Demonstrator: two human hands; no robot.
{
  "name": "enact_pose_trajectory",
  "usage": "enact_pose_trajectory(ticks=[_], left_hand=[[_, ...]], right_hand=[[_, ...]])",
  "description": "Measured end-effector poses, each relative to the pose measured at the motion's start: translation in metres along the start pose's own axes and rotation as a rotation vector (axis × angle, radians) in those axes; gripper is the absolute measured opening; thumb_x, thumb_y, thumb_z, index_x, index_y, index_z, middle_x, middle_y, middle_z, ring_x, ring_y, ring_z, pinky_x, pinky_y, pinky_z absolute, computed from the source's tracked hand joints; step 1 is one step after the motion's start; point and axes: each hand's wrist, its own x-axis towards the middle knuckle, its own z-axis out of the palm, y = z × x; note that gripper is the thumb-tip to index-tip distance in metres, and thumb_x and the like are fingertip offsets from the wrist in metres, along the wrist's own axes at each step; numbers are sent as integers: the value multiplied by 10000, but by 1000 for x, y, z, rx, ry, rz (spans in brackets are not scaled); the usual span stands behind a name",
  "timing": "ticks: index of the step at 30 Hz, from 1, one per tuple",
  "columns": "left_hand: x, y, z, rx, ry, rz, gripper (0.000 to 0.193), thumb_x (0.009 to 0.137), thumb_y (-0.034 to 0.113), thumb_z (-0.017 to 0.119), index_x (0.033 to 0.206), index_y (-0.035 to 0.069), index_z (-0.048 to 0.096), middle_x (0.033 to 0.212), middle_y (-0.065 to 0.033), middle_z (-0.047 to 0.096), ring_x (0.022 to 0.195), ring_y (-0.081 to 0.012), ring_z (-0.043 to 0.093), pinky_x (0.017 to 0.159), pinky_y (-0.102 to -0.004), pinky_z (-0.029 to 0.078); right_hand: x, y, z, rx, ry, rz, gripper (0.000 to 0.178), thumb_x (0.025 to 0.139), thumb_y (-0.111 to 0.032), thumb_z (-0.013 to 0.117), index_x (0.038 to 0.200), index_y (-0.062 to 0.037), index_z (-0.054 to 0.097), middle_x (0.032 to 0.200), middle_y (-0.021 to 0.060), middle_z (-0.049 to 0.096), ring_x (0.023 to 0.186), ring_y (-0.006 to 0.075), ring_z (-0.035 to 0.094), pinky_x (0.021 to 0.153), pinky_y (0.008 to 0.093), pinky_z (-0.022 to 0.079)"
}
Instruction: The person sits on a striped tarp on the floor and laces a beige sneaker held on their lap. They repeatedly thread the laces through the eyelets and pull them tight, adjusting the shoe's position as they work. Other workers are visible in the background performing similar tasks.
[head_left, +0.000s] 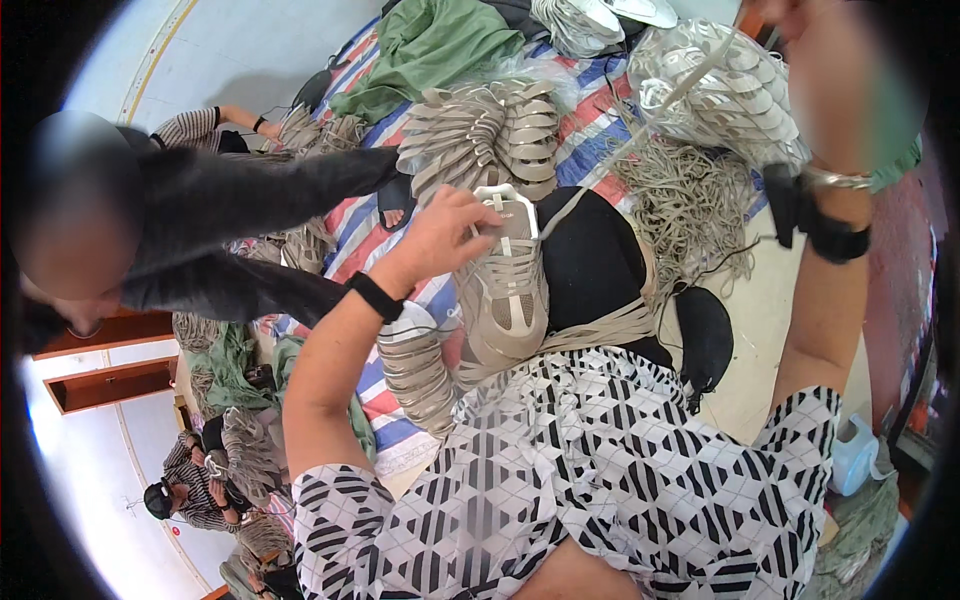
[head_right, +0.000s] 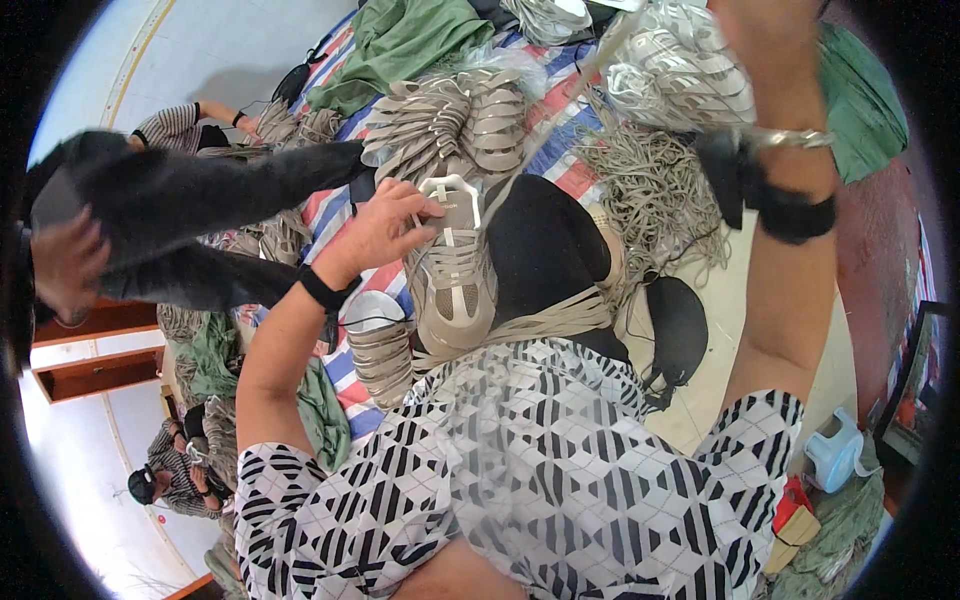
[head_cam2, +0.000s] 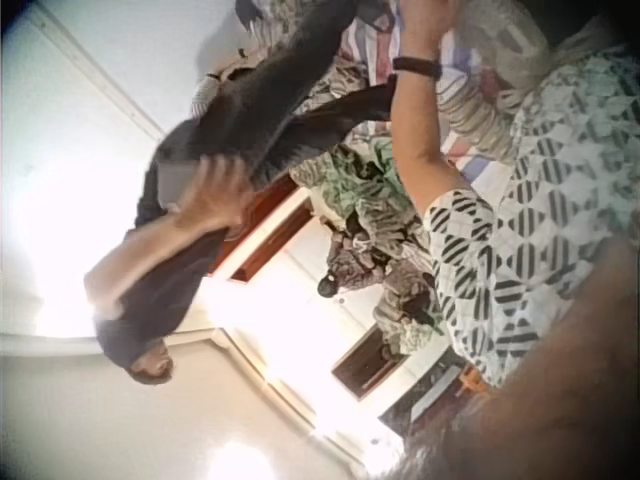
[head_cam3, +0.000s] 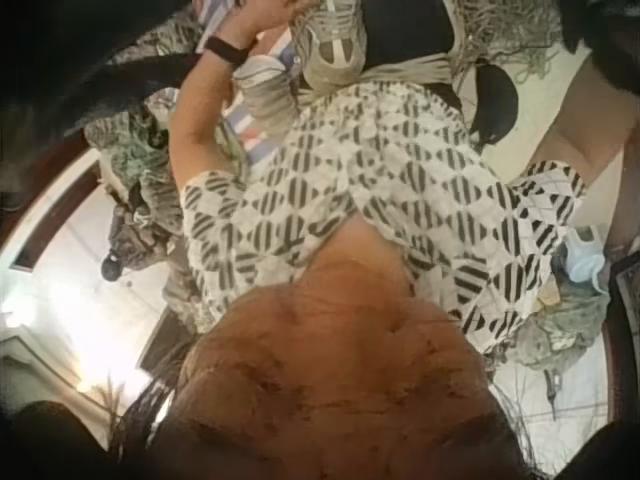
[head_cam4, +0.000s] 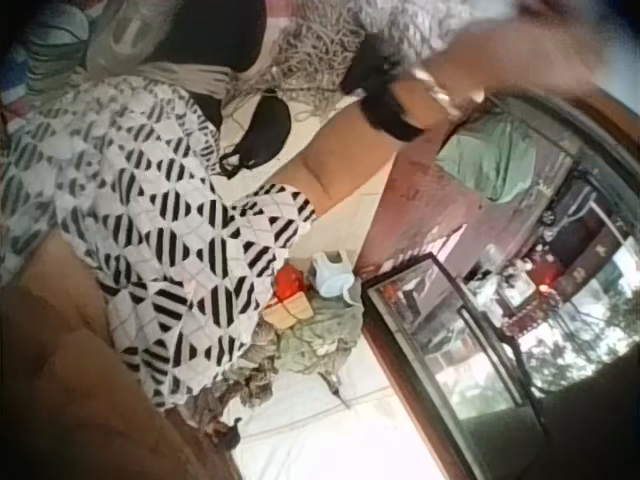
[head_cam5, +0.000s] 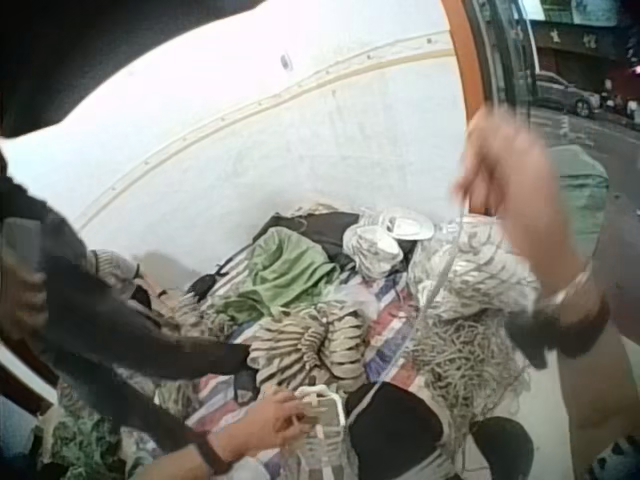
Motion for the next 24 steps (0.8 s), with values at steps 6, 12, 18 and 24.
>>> enact_pose_trajectory(ticks=[6,12,18,24], left_hand=[[-1,-5,-13,106,-118,56,225,702,24,702,887,92,593,921,-71,551,939,-292,556,783,-389,471],[-15,-12,-10,28,-87,60,232,694,2,694,867,78,560,886,-70,543,888,-290,566,736,-378,484],[-31,-11,-6,51,-9,65,237,689,22,692,869,91,553,873,-68,534,879,-288,561,708,-376,490],[-40,-3,-1,8,109,18,262,669,36,738,840,75,543,860,-76,525,839,-293,548,700,-356,467]], right_hand=[[-134,94,40,-288,-716,215,139,838,-215,623,858,-78,642,710,78,634,632,246,615,608,359,485],[-200,112,128,-362,-1022,158,143,851,-242,582,885,-138,673,758,136,657,751,341,641,671,436,499],[-202,106,158,-395,-1187,144,124,821,-207,592,833,-137,693,770,125,665,762,318,654,687,432,497],[-207,106,168,-461,-1223,94,112,827,-230,622,889,-158,681,753,99,660,720,308,654,659,430,507]])
